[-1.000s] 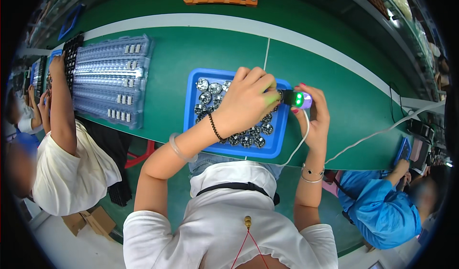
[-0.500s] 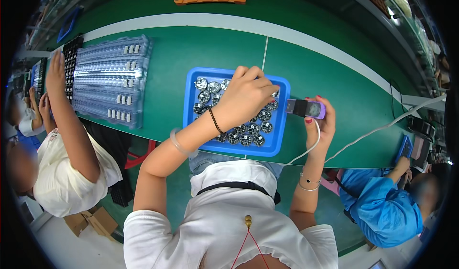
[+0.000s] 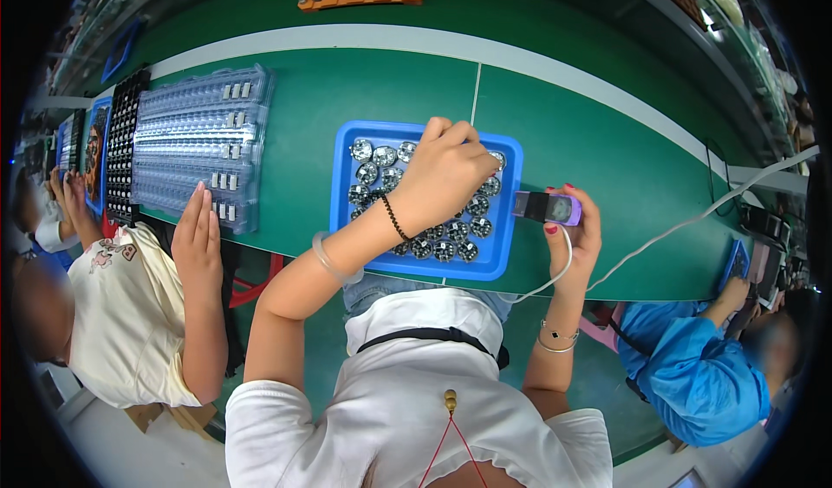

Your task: The person is assembling small electronic components into trays on a production line using an electric screwdriver.

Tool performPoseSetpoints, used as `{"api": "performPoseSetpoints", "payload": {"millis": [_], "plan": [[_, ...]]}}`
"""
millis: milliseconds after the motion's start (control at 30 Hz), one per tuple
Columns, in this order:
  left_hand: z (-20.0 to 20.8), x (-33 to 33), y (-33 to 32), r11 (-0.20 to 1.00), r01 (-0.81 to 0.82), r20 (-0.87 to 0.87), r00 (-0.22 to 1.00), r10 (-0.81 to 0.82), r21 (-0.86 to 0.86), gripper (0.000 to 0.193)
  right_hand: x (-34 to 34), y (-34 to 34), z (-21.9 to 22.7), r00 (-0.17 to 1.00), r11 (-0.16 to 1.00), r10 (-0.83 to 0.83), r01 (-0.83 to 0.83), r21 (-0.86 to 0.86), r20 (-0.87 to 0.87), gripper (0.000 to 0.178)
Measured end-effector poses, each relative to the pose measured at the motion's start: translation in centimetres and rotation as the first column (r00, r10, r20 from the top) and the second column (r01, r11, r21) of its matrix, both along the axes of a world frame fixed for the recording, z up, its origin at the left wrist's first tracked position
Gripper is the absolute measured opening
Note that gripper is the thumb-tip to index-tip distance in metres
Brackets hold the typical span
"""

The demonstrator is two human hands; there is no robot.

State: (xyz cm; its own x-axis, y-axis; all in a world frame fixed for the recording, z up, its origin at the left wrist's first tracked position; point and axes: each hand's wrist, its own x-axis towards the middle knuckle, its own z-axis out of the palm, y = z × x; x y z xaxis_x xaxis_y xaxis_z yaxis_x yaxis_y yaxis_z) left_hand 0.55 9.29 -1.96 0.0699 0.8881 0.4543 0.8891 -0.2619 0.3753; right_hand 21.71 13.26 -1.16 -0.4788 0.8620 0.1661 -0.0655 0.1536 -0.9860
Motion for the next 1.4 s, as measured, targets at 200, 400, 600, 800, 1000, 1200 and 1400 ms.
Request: {"api": "performPoseSetpoints", "payload": {"millis": [200, 400, 600, 800, 1000, 1200, 1400], "plan": [[2.0, 0.1, -1.3, 0.998, 0.053, 0.044, 0.998, -0.051, -0.027, 0.013, 0.5, -0.1, -0.1, 1.000, 1.000, 0.004, -0.004, -0.025, 0.004, 0.044], [1.3, 0.1, -1.4, 0.992, 0.116, -0.098, 0.988, -0.121, -0.055, 0.012, 0.0, 0.1, 0.4, 0.977, 0.976, -0.023, -0.023, 0.215, 0.210, 0.044], [2.4, 1.1, -1.7, 0.989, 0.135, 0.040, 0.990, -0.137, 0.054, 0.016, -0.4, 0.1, 0.9, 0.962, 0.948, -0.021, -0.068, 0.311, 0.273, 0.043], [3.4, 0.9, -2.0, 0.993, 0.107, 0.083, 0.990, -0.110, 0.043, 0.023, -0.2, 0.1, 0.6, 0.971, 0.943, -0.016, -0.065, 0.326, 0.240, 0.043], [2.9, 0.9, -2.0, 0.992, 0.123, 0.092, 0.988, -0.125, 0.021, 0.021, -0.6, -0.3, 0.6, 0.987, 0.956, -0.017, -0.030, 0.293, 0.158, 0.043], [2.9, 1.2, -1.9, 0.995, 0.086, 0.094, 0.991, -0.091, 0.056, 0.017, -0.7, -0.4, 0.4, 0.984, 0.927, -0.051, -0.016, 0.374, 0.168, 0.042], [3.2, 1.4, -1.9, 0.998, 0.039, 0.089, 0.995, -0.043, 0.050, 0.013, -0.9, 0.1, 1.2, 0.969, 0.879, -0.064, -0.059, 0.473, 0.240, 0.042]]}}
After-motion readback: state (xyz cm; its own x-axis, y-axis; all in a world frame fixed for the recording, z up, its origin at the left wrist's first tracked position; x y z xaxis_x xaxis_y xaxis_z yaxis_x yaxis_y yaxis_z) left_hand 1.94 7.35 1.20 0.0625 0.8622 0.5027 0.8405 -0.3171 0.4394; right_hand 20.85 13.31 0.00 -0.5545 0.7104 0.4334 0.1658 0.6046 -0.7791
